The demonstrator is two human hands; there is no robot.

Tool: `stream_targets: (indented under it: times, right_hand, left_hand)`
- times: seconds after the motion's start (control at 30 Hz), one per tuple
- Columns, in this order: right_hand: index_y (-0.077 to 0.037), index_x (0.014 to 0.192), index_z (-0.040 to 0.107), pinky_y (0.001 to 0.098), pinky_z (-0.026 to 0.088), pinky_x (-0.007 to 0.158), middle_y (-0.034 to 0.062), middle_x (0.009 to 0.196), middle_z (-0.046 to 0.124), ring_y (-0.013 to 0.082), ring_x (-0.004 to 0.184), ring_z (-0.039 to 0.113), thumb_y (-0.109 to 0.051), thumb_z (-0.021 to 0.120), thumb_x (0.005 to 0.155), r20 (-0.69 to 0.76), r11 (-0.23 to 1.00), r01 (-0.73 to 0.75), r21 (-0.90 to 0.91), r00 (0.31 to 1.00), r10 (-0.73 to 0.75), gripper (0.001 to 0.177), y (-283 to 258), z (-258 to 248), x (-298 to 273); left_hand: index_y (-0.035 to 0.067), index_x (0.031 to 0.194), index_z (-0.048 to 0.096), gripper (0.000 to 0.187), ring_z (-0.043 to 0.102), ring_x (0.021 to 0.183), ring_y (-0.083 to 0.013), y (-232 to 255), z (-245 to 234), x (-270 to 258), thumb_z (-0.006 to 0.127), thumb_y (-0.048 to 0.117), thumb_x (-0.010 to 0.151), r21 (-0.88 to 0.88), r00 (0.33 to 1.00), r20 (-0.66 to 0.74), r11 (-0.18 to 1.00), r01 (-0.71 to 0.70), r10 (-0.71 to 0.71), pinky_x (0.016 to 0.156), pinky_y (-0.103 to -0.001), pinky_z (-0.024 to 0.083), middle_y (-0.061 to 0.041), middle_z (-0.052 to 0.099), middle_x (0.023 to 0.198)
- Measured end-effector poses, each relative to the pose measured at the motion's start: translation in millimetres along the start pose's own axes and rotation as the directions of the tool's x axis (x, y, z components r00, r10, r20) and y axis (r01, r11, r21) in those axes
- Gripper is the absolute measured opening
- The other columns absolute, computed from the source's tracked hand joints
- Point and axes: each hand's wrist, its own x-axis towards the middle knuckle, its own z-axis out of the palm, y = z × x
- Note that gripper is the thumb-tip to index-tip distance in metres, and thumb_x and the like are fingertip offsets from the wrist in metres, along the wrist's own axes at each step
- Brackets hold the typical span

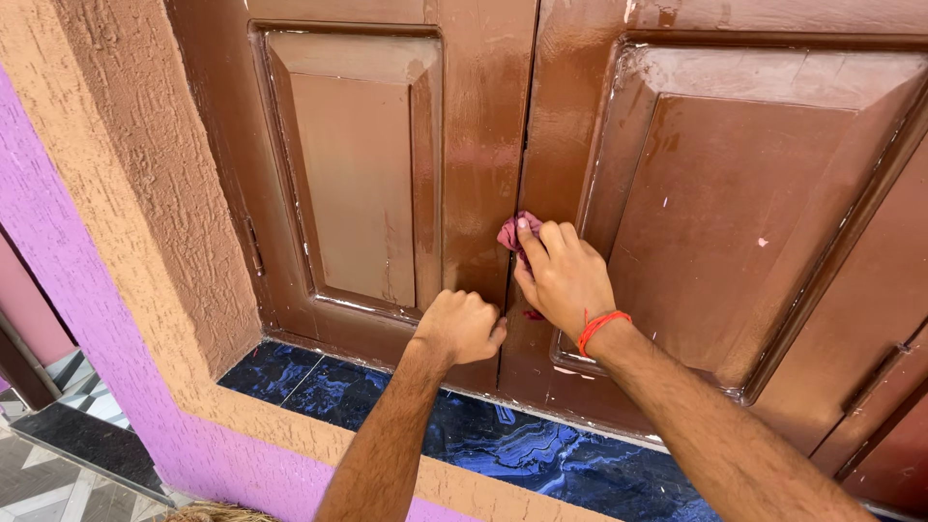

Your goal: The person wipes a brown wooden door with a red cloth, repeatedly dipping the cloth into a pink bucket of water to clean the surface. The person cleans the lower panels, the vertical seam, and the glass panes of the door.

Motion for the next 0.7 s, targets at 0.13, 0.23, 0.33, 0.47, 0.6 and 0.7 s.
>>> stream_targets:
  times: [0.13, 0.23, 0.33, 0.47, 0.6, 0.7]
  right_hand:
    - [-0.001, 0.126, 0.068, 0.0365, 0.055, 0.073, 0.0082, 0.096, 0.056, 0.0251, 0.092, 0.058, -0.020, 0.074, 0.087, 0.007, 1.000, 0.030, 0.000, 1.000, -0.030, 0.044, -4.0, 8.3, -17.5]
    - [-0.003, 0.129, 0.067, 0.0371, 0.053, 0.072, 0.0085, 0.094, 0.056, 0.0256, 0.090, 0.058, -0.021, 0.074, 0.087, 0.039, 0.999, 0.044, -0.008, 0.998, -0.044, 0.046, -3.4, 13.8, -26.9]
    - [-0.002, 0.133, 0.064, 0.0373, 0.052, 0.075, 0.0088, 0.094, 0.057, 0.0258, 0.090, 0.057, -0.022, 0.073, 0.085, 0.077, 0.997, 0.079, 0.000, 0.994, -0.079, 0.052, -6.9, 17.0, -42.7]
    - [-0.001, 0.133, 0.063, 0.0373, 0.051, 0.074, 0.0075, 0.097, 0.059, 0.0249, 0.091, 0.057, -0.022, 0.071, 0.085, 0.193, 0.992, 0.122, 0.014, 0.974, -0.122, 0.053, -19.1, 23.7, -77.3]
    - [-0.001, 0.133, 0.062, 0.0375, 0.051, 0.074, 0.0075, 0.098, 0.060, 0.0246, 0.089, 0.057, -0.021, 0.070, 0.085, 0.295, 0.989, 0.148, 0.016, 0.944, -0.146, 0.053, -32.7, 29.7, -107.5]
    - [-0.002, 0.132, 0.063, 0.0380, 0.052, 0.075, 0.0080, 0.098, 0.060, 0.0253, 0.089, 0.058, -0.021, 0.069, 0.084, 0.320, 0.990, 0.130, 0.053, 0.937, -0.140, 0.052, -34.4, 30.0, -111.7]
  left_hand:
    - [0.009, 0.070, 0.073, 0.040, 0.071, 0.067, -0.0365, -6.9, 8.6, -6.8, 0.055, 0.035, 0.094, 0.012, 1.000, -0.004, 1.000, -0.021, 0.021, 0.066, -0.050, 0.056, -0.018, 0.071, 0.070]
    - [0.009, 0.073, 0.071, 0.036, 0.071, 0.065, -0.0341, -11.1, 16.4, -12.3, 0.056, 0.033, 0.097, 0.012, 0.990, -0.134, 0.999, -0.052, 0.053, 0.066, -0.048, 0.055, -0.014, 0.070, 0.069]
    - [0.009, 0.084, 0.068, 0.027, 0.069, 0.077, -0.0304, -11.4, 17.4, -16.2, 0.060, 0.030, 0.099, 0.048, 0.953, -0.296, 0.998, -0.050, 0.062, 0.078, -0.044, 0.053, -0.011, 0.069, 0.079]
    - [0.005, 0.120, 0.059, 0.044, 0.056, 0.110, -0.0329, 2.6, 13.4, -26.5, 0.071, 0.033, 0.088, -0.026, 0.910, -0.402, 0.995, 0.097, -0.099, 0.094, -0.047, 0.043, -0.015, 0.059, 0.119]
    - [0.004, 0.147, 0.040, 0.087, 0.041, 0.132, -0.0370, 17.7, 19.2, -40.1, 0.081, 0.032, 0.075, -0.116, 0.859, -0.460, 0.975, 0.190, -0.222, 0.104, -0.054, 0.035, -0.017, 0.042, 0.147]
    - [0.001, 0.150, 0.034, 0.094, 0.040, 0.136, -0.0404, 28.5, 30.7, -46.6, 0.084, 0.029, 0.076, -0.285, 0.759, -0.542, 0.929, 0.237, -0.360, 0.108, -0.055, 0.034, -0.021, 0.039, 0.148]
